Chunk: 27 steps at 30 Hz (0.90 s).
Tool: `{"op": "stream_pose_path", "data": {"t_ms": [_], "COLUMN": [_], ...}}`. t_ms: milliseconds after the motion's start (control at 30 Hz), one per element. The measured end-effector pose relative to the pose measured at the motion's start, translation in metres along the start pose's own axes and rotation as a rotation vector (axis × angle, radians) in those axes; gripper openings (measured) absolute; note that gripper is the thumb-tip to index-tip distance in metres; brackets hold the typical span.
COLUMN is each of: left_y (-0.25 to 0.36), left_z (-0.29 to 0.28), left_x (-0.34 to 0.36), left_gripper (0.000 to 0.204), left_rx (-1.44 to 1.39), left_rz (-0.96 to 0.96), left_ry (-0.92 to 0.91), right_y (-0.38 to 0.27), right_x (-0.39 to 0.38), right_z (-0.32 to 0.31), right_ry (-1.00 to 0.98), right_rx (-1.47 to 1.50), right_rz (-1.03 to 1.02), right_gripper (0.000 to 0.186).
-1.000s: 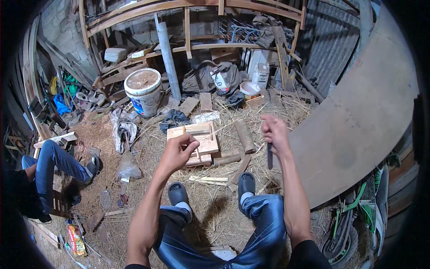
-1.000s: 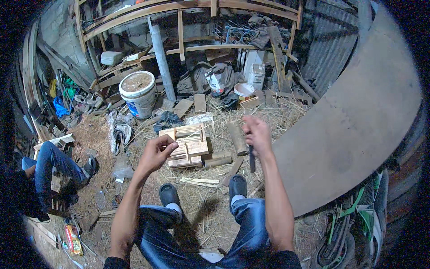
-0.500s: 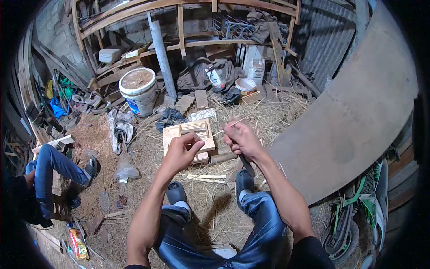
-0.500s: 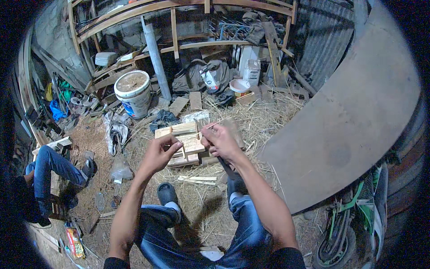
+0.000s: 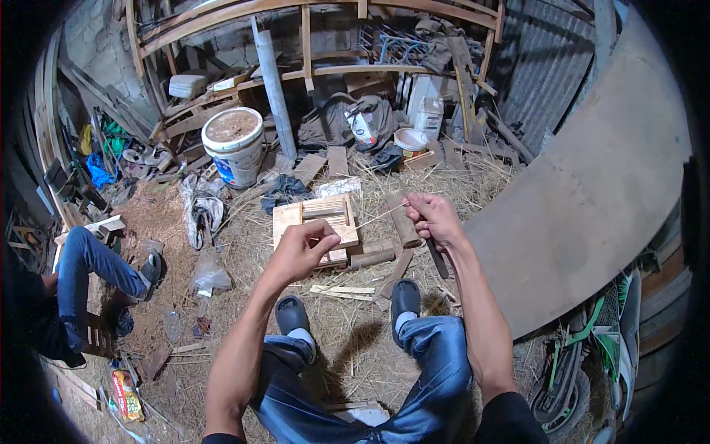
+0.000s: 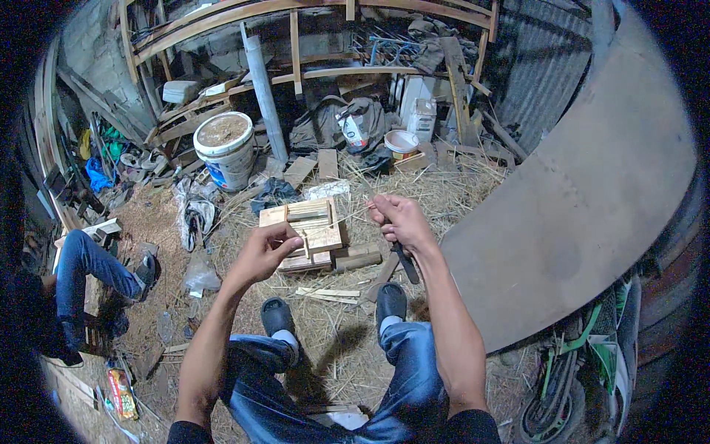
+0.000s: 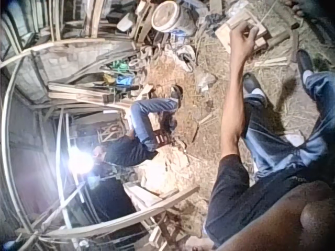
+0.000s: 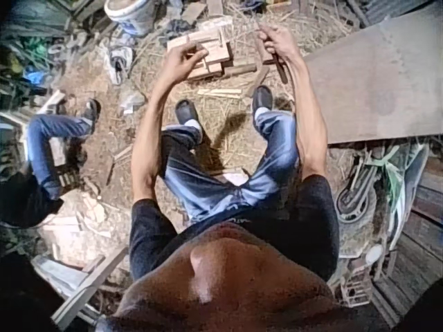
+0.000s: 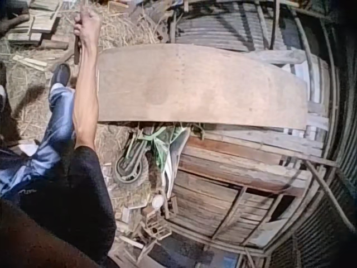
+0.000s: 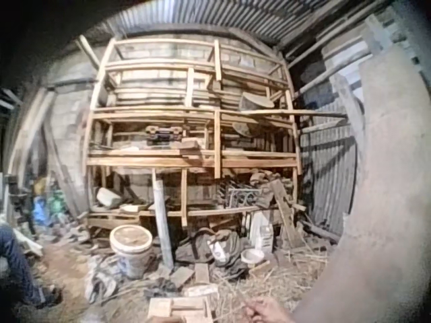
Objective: The person is crafting a small wooden structure using a knife and string. They carve thin wooden slats, trim the ends, and tie them together to form a frame.
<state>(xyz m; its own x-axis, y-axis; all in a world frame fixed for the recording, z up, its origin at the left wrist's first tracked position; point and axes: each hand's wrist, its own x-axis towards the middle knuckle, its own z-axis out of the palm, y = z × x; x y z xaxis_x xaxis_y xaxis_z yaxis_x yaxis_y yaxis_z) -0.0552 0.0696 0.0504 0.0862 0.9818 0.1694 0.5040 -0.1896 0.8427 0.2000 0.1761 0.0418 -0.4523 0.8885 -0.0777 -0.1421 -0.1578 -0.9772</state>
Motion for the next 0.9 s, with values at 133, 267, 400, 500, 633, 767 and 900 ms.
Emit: {"op": "stream_pose_path", "data": {"t_ms": [133, 267, 400, 500, 633, 767, 900], "left_y": [0.004, -0.017, -0.015, -0.006, 0.001, 0.004, 0.002], "left_z": [-0.001, -0.017, -0.005, 0.005, 0.011, 0.010, 0.011], "left_x": [0.003, 0.005, 0.004, 0.007, 0.011, 0.012, 0.010], "left_gripper": [0.022, 0.023, 0.020, 0.021, 0.021, 0.020, 0.019], "left_rx": [0.052, -0.075, -0.014, 0.041, 0.090, 0.082, 0.099], "left_rz": [0.045, 0.014, 0.007, 0.021, 0.026, 0.032, 0.054], "left_ry": [0.004, 0.088, 0.148, 0.154, 0.134, 0.099, 0.101], "right_y": [-0.001, -0.004, -0.001, 0.024, 0.015, 0.000, 0.003], "right_x": [0.002, 0.007, -0.006, 0.002, 0.003, 0.001, 0.001], "right_z": [0.000, -0.044, 0.000, 0.054, 0.065, 0.038, 0.024], "right_ry": [0.066, 0.352, 0.149, -0.129, -0.135, 0.033, 0.001], "right_rx": [0.001, 0.160, -0.154, -0.156, -0.073, 0.013, 0.100], "right_rz": [-0.026, -0.258, -0.193, -0.083, 0.011, -0.039, -0.058], "right_gripper": [0.030, 0.026, 0.023, 0.026, 0.028, 0.028, 0.028]}}
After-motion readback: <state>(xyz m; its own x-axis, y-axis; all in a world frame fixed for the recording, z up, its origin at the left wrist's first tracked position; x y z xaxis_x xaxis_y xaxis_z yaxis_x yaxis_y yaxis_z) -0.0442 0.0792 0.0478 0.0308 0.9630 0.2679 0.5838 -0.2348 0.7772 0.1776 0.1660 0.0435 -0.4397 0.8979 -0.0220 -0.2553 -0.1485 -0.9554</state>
